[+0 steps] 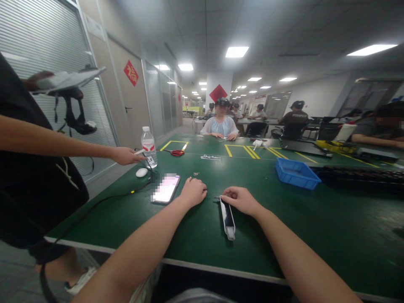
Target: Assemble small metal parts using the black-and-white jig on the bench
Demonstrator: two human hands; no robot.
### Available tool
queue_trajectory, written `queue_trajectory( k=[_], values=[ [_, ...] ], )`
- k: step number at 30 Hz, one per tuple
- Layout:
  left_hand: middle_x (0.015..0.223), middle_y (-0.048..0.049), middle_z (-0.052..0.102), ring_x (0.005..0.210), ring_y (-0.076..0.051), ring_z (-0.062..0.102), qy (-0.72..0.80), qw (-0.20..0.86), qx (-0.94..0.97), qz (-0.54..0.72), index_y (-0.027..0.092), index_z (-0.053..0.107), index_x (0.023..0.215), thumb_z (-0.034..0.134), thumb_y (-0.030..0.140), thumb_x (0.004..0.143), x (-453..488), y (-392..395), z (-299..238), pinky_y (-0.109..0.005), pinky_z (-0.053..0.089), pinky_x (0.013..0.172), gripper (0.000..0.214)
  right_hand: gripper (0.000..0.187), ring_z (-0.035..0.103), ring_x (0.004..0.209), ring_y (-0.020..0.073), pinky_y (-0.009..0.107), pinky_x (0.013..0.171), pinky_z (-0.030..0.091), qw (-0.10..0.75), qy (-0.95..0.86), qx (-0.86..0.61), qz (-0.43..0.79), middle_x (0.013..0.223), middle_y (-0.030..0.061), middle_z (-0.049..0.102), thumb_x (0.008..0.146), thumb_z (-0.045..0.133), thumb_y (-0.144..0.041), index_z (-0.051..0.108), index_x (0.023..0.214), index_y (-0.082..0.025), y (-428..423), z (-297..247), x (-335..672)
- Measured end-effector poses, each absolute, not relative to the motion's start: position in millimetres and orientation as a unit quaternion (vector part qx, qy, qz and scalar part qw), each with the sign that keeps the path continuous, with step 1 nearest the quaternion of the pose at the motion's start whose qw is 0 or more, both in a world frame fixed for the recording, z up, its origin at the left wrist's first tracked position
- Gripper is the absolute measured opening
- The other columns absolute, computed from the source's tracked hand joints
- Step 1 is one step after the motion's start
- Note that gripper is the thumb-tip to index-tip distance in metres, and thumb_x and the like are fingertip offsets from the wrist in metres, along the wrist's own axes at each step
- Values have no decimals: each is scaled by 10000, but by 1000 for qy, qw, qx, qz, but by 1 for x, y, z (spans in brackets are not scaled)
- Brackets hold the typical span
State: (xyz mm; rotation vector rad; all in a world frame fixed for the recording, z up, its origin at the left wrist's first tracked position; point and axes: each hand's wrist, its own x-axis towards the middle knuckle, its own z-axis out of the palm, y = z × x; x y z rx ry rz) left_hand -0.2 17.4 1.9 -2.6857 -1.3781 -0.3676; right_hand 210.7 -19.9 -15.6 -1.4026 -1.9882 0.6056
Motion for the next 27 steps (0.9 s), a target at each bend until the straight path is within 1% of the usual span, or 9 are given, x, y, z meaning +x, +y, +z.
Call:
queue_trajectory(
  k=[3, 7, 11, 17, 22, 25, 27],
  values=[
    [936, -84, 655, 983, -244, 552, -449, 53, -883, -127, 192, 685, 887, 487, 262, 830, 1, 16, 2, -546, 215, 1033, 217, 340, 475, 567, 106, 219, 518, 360, 312, -753, -531, 232, 626, 4, 573, 743, 581, -470, 679, 824, -155, -20, -15, 211],
    [933, -83, 641, 993, -240, 537, -436, 60, -888, -135, 183, 670, 855, 478, 232, 836, 3, 16, 2, -556, 159, 1054, 199, 338, 469, 562, 104, 220, 516, 359, 316, -755, -527, 229, 623, 2, 571, 742, 583, -471, 682, 824, -158, -20, -16, 211],
    [917, -70, 644, 987, -226, 534, -422, 81, -893, -131, 191, 669, 827, 467, 204, 841, 3, 16, 3, -554, 132, 1065, 203, 351, 458, 552, 103, 219, 509, 350, 316, -753, -528, 233, 613, 0, 562, 747, 573, -483, 678, 829, -158, -20, -16, 211],
    [893, -75, 643, 990, -234, 533, -401, 127, -900, -111, 180, 656, 799, 511, 207, 835, 7, 22, -2, -552, 107, 1077, 151, 331, 456, 552, 101, 222, 518, 349, 312, -752, -534, 228, 610, -2, 556, 743, 579, -460, 678, 819, -154, -22, -13, 208],
    [982, -92, 609, 1038, -255, 513, -443, 86, -886, -104, 171, 617, 863, 513, 232, 847, 9, 24, -4, -580, 153, 1053, 122, 314, 469, 560, 103, 221, 521, 358, 312, -749, -537, 231, 623, 2, 573, 738, 586, -442, 680, 815, -153, -21, -14, 208],
    [1008, -90, 600, 1060, -252, 504, -434, 77, -891, -106, 167, 597, 873, 510, 233, 852, 8, 22, -2, -582, 132, 1060, 111, 319, 467, 554, 103, 220, 516, 357, 313, -748, -535, 237, 614, 0, 569, 739, 583, -446, 678, 822, -153, -20, -15, 209],
    [984, -75, 616, 1045, -240, 516, -426, 71, -894, -116, 173, 594, 858, 507, 226, 853, 7, 20, 0, -577, 120, 1065, 101, 323, 464, 554, 103, 222, 515, 357, 313, -749, -534, 235, 614, 1, 570, 735, 586, -452, 678, 819, -154, -21, -15, 209]
  ],
)
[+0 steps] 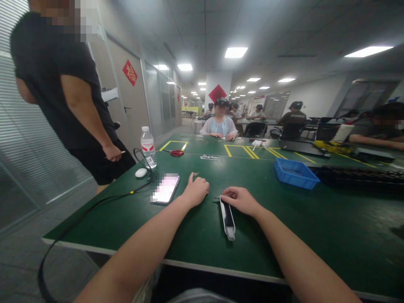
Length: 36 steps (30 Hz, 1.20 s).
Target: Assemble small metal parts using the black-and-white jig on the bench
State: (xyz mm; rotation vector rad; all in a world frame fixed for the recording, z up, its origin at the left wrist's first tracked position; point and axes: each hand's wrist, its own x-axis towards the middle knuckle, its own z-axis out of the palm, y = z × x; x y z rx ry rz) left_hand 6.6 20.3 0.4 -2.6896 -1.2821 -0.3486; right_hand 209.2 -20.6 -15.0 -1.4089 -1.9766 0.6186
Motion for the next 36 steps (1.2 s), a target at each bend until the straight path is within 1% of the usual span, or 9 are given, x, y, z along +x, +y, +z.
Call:
queue_trajectory(
  k=[4, 6, 9, 11, 14, 23, 29, 33, 36],
  values=[
    [888, -15, 661, 954, -197, 573, -440, -5, -878, -190, 197, 611, 841, 517, 231, 843, 4, 19, 5, -537, 187, 1060, 100, 331, 458, 556, 106, 231, 522, 355, 309, -754, -537, 216, 623, 6, 567, 738, 581, -465, 686, 816, -160, -22, -12, 209],
    [871, -3, 677, 903, -175, 598, -449, -73, -856, -248, 201, 630, 840, 533, 247, 828, 3, 20, 7, -457, 301, 1024, 108, 322, 464, 577, 112, 239, 541, 365, 308, -760, -539, 193, 646, 10, 562, 734, 587, -459, 691, 816, -165, -22, -10, 210],
    [850, -19, 690, 829, -156, 621, -445, -185, -819, -311, 179, 659, 832, 565, 252, 793, 3, 19, 10, -319, 452, 863, 126, 292, 479, 620, 122, 255, 599, 400, 329, -756, -541, 165, 711, 23, 569, 733, 588, -426, 695, 828, -171, -21, -8, 211],
    [823, -34, 693, 787, -152, 628, -433, -250, -800, -333, 156, 671, 840, 589, 244, 768, 5, 18, 11, -278, 484, 782, 140, 283, 491, 636, 125, 264, 625, 418, 361, -742, -539, 170, 745, 30, 580, 743, 574, -404, 692, 847, -169, -19, -8, 212],
    [796, -48, 696, 749, -149, 631, -416, -319, -776, -351, 129, 675, 867, 625, 239, 737, 10, 15, 13, -273, 498, 750, 178, 289, 506, 637, 127, 272, 624, 429, 403, -720, -525, 209, 746, 33, 596, 743, 570, -387, 683, 869, -152, -17, -9, 212],
    [802, -54, 704, 771, -167, 644, -390, -341, -775, -362, 132, 677, 854, 634, 240, 714, 21, -1, 15, -277, 488, 751, 182, 297, 469, 567, 99, 245, 545, 415, 445, -713, -479, 253, 678, 11, 572, 707, 629, -371, 671, 883, -136, -19, -9, 206],
    [735, -26, 707, 680, -157, 647, -409, -406, -722, -384, 146, 566, 961, 685, 239, 664, 25, -6, 17, -255, 477, 662, 333, 216, 462, 547, 95, 236, 515, 396, 458, -758, -437, 158, 681, 24, 583, 713, 668, -347, 697, 796, -150, -30, 2, 199],
    [708, -32, 702, 656, -157, 645, -405, -437, -711, -375, 138, 556, 938, 694, 218, 647, 23, -6, 20, -252, 471, 645, 332, 246, 492, 592, 106, 243, 557, 417, 442, -793, -411, 78, 762, 44, 605, 759, 640, -329, 694, 929, -159, -33, 6, 200],
    [704, -34, 699, 649, -154, 642, -407, -429, -720, -363, 133, 555, 958, 686, 196, 646, 22, -6, 22, -248, 466, 639, 345, 196, 527, 657, 116, 241, 595, 425, 402, -820, -407, 31, 827, 54, 616, 792, 608, -313, 698, 902, -179, -34, 7, 202]
  ],
)
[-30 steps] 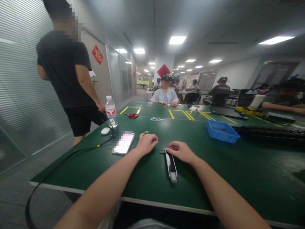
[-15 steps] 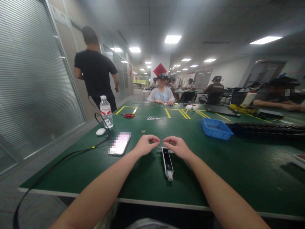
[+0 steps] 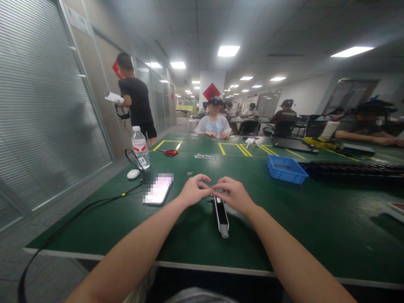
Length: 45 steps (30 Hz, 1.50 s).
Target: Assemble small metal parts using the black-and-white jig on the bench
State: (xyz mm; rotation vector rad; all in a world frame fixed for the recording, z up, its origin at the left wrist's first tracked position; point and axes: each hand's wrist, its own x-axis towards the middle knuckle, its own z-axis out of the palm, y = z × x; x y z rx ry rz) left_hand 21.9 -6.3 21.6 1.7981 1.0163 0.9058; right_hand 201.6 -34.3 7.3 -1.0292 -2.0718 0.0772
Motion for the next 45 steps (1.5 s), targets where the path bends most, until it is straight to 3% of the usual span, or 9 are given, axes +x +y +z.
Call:
queue_trajectory(
  k=[5, 9, 12, 15, 20, 25, 33, 42, 45],
  values=[
    [761, -27, 709, 671, -161, 638, 411, 376, 764, 326, 158, 562, 1017, 677, 250, 661, 20, -6, 19, -253, 468, 631, 386, 121, 554, 696, 120, 234, 630, 416, 334, -842, -424, -3, 801, 45, 631, 795, 597, -254, 694, 800, -181, -36, 9, 201],
    [825, -18, 702, 765, -157, 638, 373, 309, 814, 320, 172, 591, 967, 609, 271, 724, 19, -4, 16, -277, 481, 747, 262, 103, 529, 617, 101, 226, 596, 399, 345, -827, -444, 13, 735, 31, 633, 757, 614, -230, 700, 768, -174, -34, 10, 205],
    [941, -23, 681, 918, -191, 609, 361, 182, 869, 284, 194, 628, 923, 568, 262, 746, 17, -3, 13, -350, 438, 890, 198, 134, 521, 591, 102, 227, 579, 402, 368, -792, -484, 64, 694, 29, 640, 734, 623, -263, 712, 764, -168, -28, 7, 218],
    [1070, -26, 647, 1060, -235, 545, 373, 92, 899, 209, 238, 621, 1013, 557, 240, 731, 12, -1, 10, -472, 308, 1021, 289, 226, 533, 587, 113, 235, 566, 416, 374, -742, -539, 139, 697, 43, 663, 707, 634, -345, 721, 776, -148, -20, 0, 235],
    [1267, -31, 536, 1213, -231, 433, 402, 57, 898, 168, 268, 556, 1151, 502, 196, 726, 1, 12, 3, -522, 163, 1092, 434, 301, 567, 576, 116, 225, 549, 434, 350, -695, -554, 296, 688, 49, 682, 677, 656, -377, 710, 810, -113, -10, -13, 254],
    [1349, -53, 463, 1271, -241, 377, 434, 47, 885, 164, 280, 491, 1255, 476, 383, 815, -11, 29, -5, -532, 201, 1080, 452, 280, 576, 560, 111, 216, 535, 439, 321, -677, -556, 360, 647, 43, 676, 661, 681, -358, 702, 797, -114, -9, -17, 253],
    [1306, -109, 507, 1213, -260, 451, 473, 74, 859, 182, 190, 582, 1196, 499, 521, 797, -11, 40, -16, -375, 345, 1032, 525, 275, 598, 622, 121, 225, 599, 466, 317, -684, -550, 361, 698, 52, 690, 657, 694, -352, 705, 794, -114, -11, -15, 250],
    [1039, -110, 629, 981, -234, 576, 491, 76, 836, 231, 162, 703, 928, 539, 388, 795, -9, 36, -12, -349, 437, 909, 310, 322, 585, 607, 116, 233, 585, 466, 305, -689, -541, 374, 699, 54, 685, 654, 706, -377, 700, 827, -105, -13, -15, 249],
    [1021, -104, 614, 996, -242, 559, 513, 55, 827, 224, 176, 689, 922, 530, 347, 800, -8, 33, -11, -411, 407, 940, 264, 328, 583, 613, 113, 232, 592, 464, 303, -693, -532, 381, 716, 54, 687, 655, 706, -368, 700, 848, -103, -11, -18, 251]
  ],
)
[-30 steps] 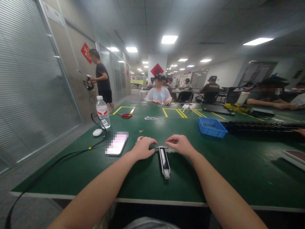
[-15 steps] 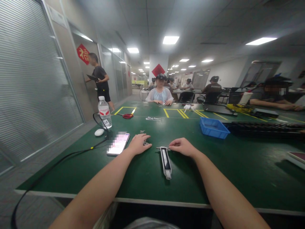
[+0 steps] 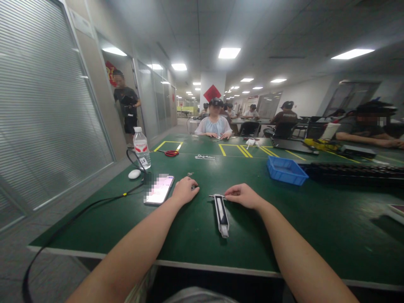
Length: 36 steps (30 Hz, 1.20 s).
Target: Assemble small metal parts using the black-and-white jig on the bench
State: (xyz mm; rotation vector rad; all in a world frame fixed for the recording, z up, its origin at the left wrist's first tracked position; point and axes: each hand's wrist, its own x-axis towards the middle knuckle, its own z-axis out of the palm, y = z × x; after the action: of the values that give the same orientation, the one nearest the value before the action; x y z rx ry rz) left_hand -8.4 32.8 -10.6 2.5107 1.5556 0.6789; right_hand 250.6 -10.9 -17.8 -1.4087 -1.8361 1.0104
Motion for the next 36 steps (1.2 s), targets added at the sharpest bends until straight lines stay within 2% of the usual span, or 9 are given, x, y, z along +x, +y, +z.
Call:
queue_trajectory(
  k=[4, 7, 12, 17, 21, 26, 30, 36],
  values=[
    [1123, -78, 582, 1115, -253, 489, 486, 32, 845, 222, 216, 648, 978, 526, 294, 796, -5, 20, -5, -578, 161, 1058, 232, 340, 566, 592, 110, 225, 562, 443, 284, -701, -537, 375, 694, 49, 681, 656, 698, -380, 710, 859, -107, -10, -19, 253],
    [1160, -42, 585, 1155, -236, 461, 419, 59, 881, 212, 258, 604, 1070, 513, 218, 765, 4, 4, 4, -583, 87, 1070, 320, 363, 528, 538, 100, 217, 509, 408, 275, -707, -548, 352, 635, 40, 662, 641, 703, -392, 717, 860, -102, -10, -17, 253],
    [1092, -29, 631, 1072, -227, 516, 354, 92, 915, 170, 266, 615, 1064, 484, 221, 763, 18, -15, 15, -519, 164, 1055, 332, 329, 480, 493, 82, 206, 466, 367, 268, -708, -554, 346, 579, 22, 635, 632, 702, -362, 721, 835, -103, -12, -14, 252],
    [1057, -29, 650, 1040, -223, 533, 344, 77, 921, 167, 268, 616, 1065, 477, 162, 752, 16, -12, 11, -468, 217, 998, 359, 309, 540, 549, 99, 214, 514, 415, 279, -698, -547, 368, 648, 37, 674, 625, 707, -332, 718, 841, -110, -13, -15, 250],
    [1041, -23, 665, 1007, -207, 552, 348, 76, 917, 179, 270, 629, 1033, 478, 202, 805, 16, -7, 6, -427, 226, 966, 282, 311, 570, 578, 107, 213, 527, 438, 289, -686, -545, 386, 693, 45, 693, 617, 719, -318, 716, 851, -114, -12, -15, 247],
    [946, -13, 689, 930, -192, 579, 361, 75, 909, 196, 252, 656, 937, 476, 223, 833, 17, -4, 3, -400, 234, 924, 210, 346, 508, 493, 82, 206, 459, 397, 287, -677, -550, 396, 666, 42, 678, 621, 714, -322, 707, 888, -103, -12, -15, 244],
    [873, -11, 691, 872, -187, 587, 371, 73, 904, 199, 242, 657, 926, 490, 218, 820, 18, -4, 4, -386, 252, 892, 199, 324, 507, 513, 91, 213, 490, 394, 296, -701, -555, 335, 635, 39, 665, 627, 699, -344, 721, 843, -103, -13, -14, 243],
    [872, -16, 689, 877, -190, 587, 377, 75, 903, 195, 237, 665, 912, 494, 220, 816, 18, -5, 5, -379, 258, 898, 197, 305, 450, 477, 87, 216, 459, 341, 283, -734, -563, 253, 558, 18, 619, 657, 663, -378, 732, 809, -123, -15, -12, 243]
  ],
)
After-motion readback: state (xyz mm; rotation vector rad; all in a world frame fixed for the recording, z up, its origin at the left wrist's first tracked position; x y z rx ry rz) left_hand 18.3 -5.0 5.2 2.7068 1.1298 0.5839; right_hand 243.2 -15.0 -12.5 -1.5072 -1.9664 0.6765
